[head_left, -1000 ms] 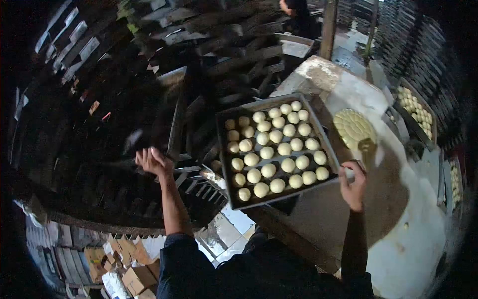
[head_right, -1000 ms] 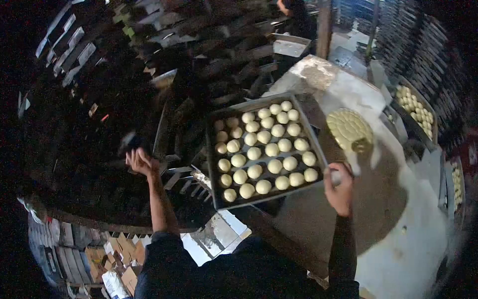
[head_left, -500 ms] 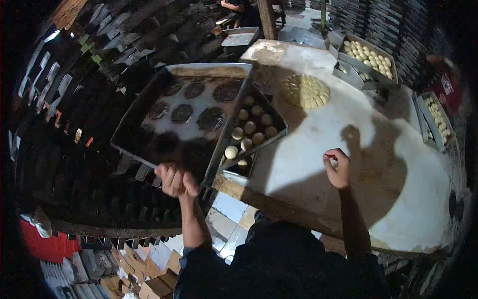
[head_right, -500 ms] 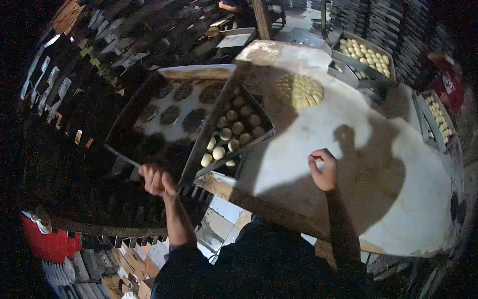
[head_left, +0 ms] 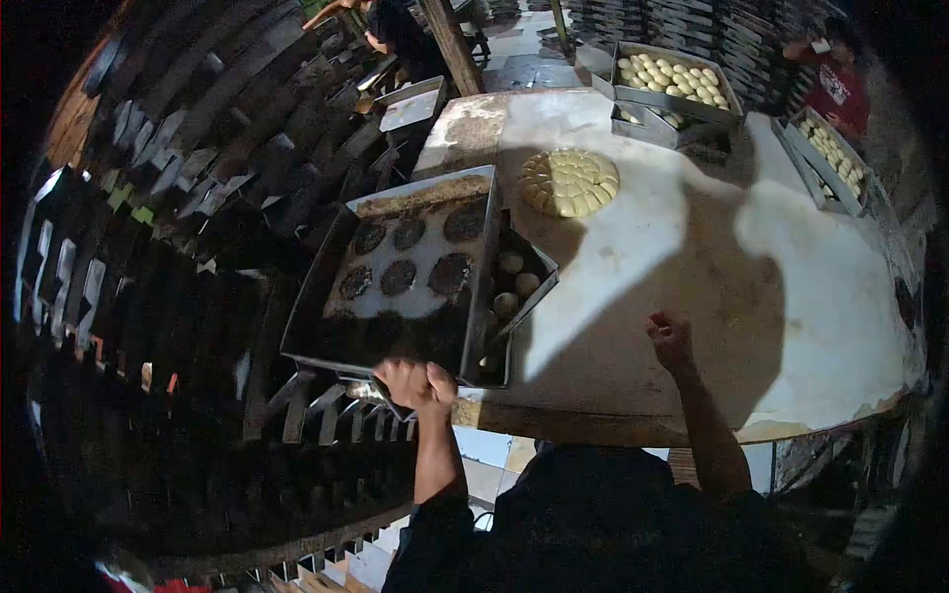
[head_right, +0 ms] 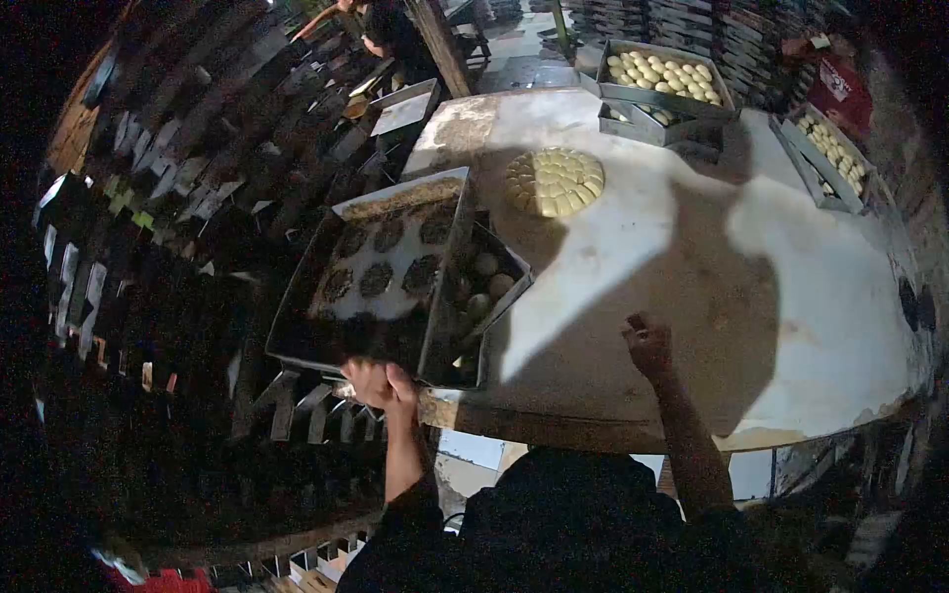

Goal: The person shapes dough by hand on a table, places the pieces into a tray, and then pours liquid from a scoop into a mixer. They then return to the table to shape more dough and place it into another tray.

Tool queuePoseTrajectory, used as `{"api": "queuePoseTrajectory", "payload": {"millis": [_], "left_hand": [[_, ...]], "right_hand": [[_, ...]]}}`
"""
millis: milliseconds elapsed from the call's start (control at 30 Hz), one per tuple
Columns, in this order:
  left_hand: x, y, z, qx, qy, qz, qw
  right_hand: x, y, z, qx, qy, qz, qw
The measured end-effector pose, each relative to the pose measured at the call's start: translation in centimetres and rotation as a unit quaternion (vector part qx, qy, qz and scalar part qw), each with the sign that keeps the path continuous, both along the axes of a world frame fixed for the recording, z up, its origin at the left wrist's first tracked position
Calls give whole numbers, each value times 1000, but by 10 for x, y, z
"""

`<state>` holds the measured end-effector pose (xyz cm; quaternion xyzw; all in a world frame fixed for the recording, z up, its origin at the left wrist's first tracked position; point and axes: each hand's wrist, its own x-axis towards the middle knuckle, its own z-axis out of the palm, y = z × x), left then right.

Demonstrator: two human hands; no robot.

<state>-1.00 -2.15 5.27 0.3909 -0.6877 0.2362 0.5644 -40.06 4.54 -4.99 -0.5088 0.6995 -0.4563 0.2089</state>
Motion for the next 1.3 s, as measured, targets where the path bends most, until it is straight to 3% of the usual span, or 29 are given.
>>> {"api": "queuePoseTrajectory", "payload": {"millis": [233, 433, 467, 500, 567, 600, 633, 667, 700, 733, 767, 800, 867, 900, 933, 1000, 1067, 1133, 1200, 1300], "left_hand": [[1, 19, -59, 63, -15, -27, 998], [22, 38, -63, 176, -76, 19, 981], [-1, 36, -28, 185, -77, 58, 978], [-25, 32, -2, 166, 23, 41, 985], [-87, 12, 6, 101, 92, -102, 985], [-118, 1, 3, 81, 90, -175, 977], [-141, -11, -4, 82, 22, -249, 965], [-164, -23, -6, 260, -143, -195, 935], [-218, -58, -11, 271, -96, -161, 944], [-259, -99, -18, 372, 15, -239, 897], [-294, -147, -25, 326, 63, -262, 906], [-314, -190, -41, 362, 160, -219, 892], [-327, -276, -100, 421, 295, -79, 854], [-317, -313, -128, 442, 334, 16, 833], [-311, -338, -141, 468, 336, -53, 816], [-299, -383, -152, 515, 330, -190, 768], [-279, -408, -165, 566, 313, -310, 697], [-269, -436, -185, 608, 288, -427, 604], [-272, -450, -185, 642, 282, -451, 551], [-280, -455, -164, 682, 319, -383, 535]], "right_hand": [[-23, 2, -46, 89, 25, -31, 995], [-133, -26, -59, 94, -7, -85, 992], [-156, -47, -58, 79, -5, -103, 991], [-179, -75, -57, 43, -8, -70, 997], [-214, -136, -56, -30, -14, 2, 999], [-224, -176, -69, -57, 55, 35, 996], [-226, -218, -83, -82, 121, 68, 987], [-220, -256, -85, -75, 42, 105, 991], [-210, -288, -91, -69, -37, 140, 987], [-199, -318, -105, -116, -133, 141, 974], [-195, -355, -130, -163, -225, 143, 950], [-196, -392, -159, -128, -242, 119, 954], [-187, -402, -99, 0, -38, 77, 996], [-190, -409, -80, 16, 36, 144, 989], [-196, -423, -70, 26, 114, 208, 971], [-197, -483, -129, -3, 163, 209, 964], [-191, -518, -138, 8, 230, 196, 953], [-179, -522, -105, 43, 250, 176, 951], [-164, -519, -79, 63, 205, 168, 962], [-160, -519, -43, 122, 147, 311, 931]]}}
